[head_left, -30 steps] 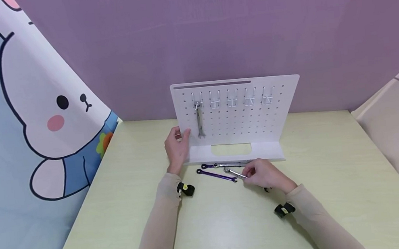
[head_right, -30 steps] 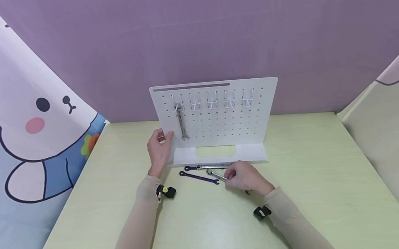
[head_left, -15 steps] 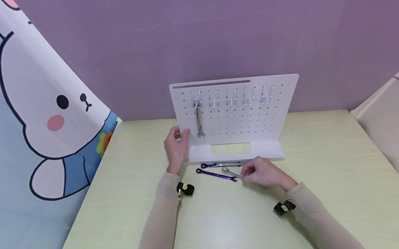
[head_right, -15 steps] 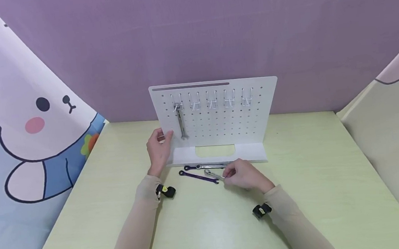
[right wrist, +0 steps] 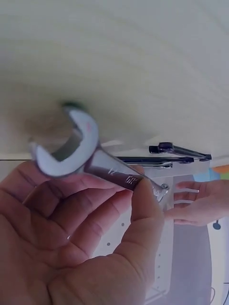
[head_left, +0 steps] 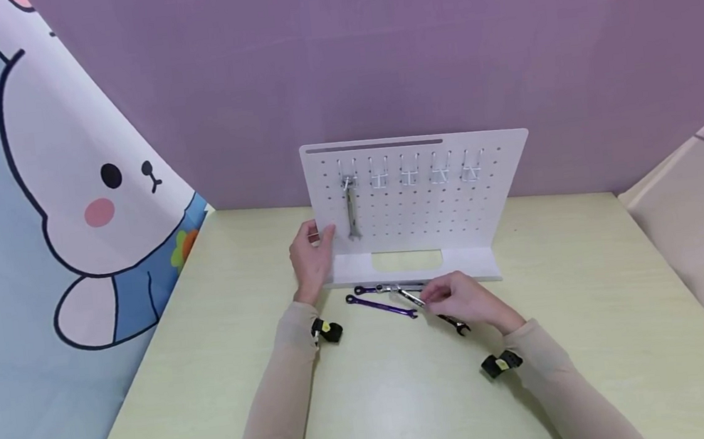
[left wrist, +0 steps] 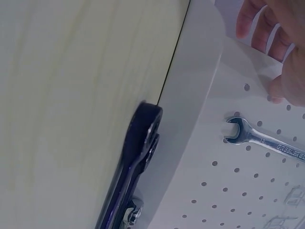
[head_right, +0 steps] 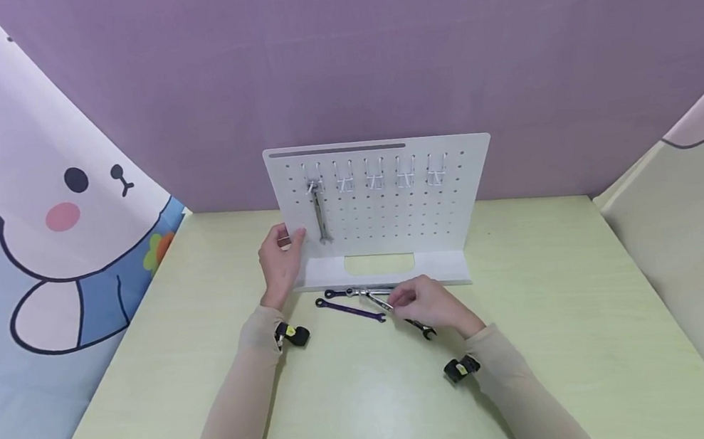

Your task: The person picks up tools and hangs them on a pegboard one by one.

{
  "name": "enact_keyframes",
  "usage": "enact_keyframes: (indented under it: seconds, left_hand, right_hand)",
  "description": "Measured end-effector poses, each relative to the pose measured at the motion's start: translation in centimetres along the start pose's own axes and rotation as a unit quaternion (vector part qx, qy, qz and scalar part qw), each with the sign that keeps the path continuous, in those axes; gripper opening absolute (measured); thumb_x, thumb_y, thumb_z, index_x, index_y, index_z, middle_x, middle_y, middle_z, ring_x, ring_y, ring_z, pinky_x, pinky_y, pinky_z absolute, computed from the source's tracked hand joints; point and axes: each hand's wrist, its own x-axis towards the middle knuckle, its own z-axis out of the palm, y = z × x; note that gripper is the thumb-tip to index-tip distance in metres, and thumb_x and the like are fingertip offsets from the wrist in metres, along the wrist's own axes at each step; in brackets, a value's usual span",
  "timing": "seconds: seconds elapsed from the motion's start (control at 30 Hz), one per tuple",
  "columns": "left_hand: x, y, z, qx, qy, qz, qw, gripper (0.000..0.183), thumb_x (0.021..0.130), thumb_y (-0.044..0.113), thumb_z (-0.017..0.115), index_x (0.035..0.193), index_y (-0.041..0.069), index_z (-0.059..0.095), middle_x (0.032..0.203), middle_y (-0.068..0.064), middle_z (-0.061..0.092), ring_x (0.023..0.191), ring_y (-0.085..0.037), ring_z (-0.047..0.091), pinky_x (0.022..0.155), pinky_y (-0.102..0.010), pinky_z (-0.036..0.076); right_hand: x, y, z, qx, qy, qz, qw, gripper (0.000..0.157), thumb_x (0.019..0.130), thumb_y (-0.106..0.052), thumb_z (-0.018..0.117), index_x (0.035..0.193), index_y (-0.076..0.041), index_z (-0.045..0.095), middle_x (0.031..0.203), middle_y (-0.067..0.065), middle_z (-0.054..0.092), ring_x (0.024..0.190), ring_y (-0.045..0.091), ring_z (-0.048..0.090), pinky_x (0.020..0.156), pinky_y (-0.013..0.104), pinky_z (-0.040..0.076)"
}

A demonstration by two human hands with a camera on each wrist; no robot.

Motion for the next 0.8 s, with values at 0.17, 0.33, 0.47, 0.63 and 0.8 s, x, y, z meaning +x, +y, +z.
enact_keyframes:
  seconds: [0.17,0.33,0.47,0.63,0.8]
  left_hand:
    - [0.0,0.0,0.1,0.007,0.001,-0.001,1.0,0.039,0.099,0.034,0.077,0.127,0.007,0.071,0.121,-0.016,0.076,0.11,-0.034,0.07,0.095,-0.049,0.056]
    - [0.0,0.1,0.1,0.009,0.003,-0.001,1.0,0.039,0.099,0.034,0.077,0.127,0.008,0.071,0.121,-0.016,0.076,0.11,-0.033,0.07,0.094,-0.049,0.056]
    - [0.0,0.1,0.1,0.008,0.001,-0.006,1.0,0.039,0.099,0.034,0.077,0.127,0.008,0.071,0.121,-0.016,0.076,0.11,-0.033,0.07,0.095,-0.05,0.055]
    - [0.0,0.1,0.1,0.009,-0.001,-0.01,0.9999,0.039,0.099,0.035,0.077,0.127,0.008,0.071,0.121,-0.016,0.076,0.11,-0.033,0.07,0.096,-0.05,0.055]
    - [0.1,0.0,0.1,0.014,0.002,-0.009,0.9999,0.039,0.099,0.035,0.077,0.126,0.008,0.071,0.12,-0.016,0.076,0.109,-0.033,0.07,0.094,-0.049,0.056]
  right_hand:
    - [0.2,-0.1,0.0,0.016,0.01,-0.004,1.0,0.022,0.097,-0.011,0.074,0.117,-0.004,0.078,0.11,0.011,0.08,0.1,0.019,0.074,0.088,0.03,0.06]
    - [0.5,-0.9,0.0,0.021,0.031,0.003,0.999,0.023,0.097,-0.012,0.073,0.118,-0.003,0.078,0.108,0.01,0.08,0.095,0.016,0.072,0.084,0.029,0.059]
    - [0.7,-1.8,-0.1,0.02,0.064,0.011,0.998,0.023,0.097,-0.013,0.074,0.117,-0.003,0.078,0.104,0.01,0.08,0.09,0.016,0.07,0.079,0.028,0.057]
    - [1.0,-2.5,-0.1,0.026,0.102,0.017,0.994,0.025,0.098,-0.017,0.075,0.119,-0.003,0.078,0.109,0.011,0.079,0.09,0.017,0.066,0.076,0.026,0.054]
    - [1.3,-3.2,-0.1,0.035,0.124,0.015,0.992,0.025,0.098,-0.019,0.075,0.118,-0.005,0.079,0.107,0.01,0.079,0.089,0.018,0.064,0.074,0.025,0.051]
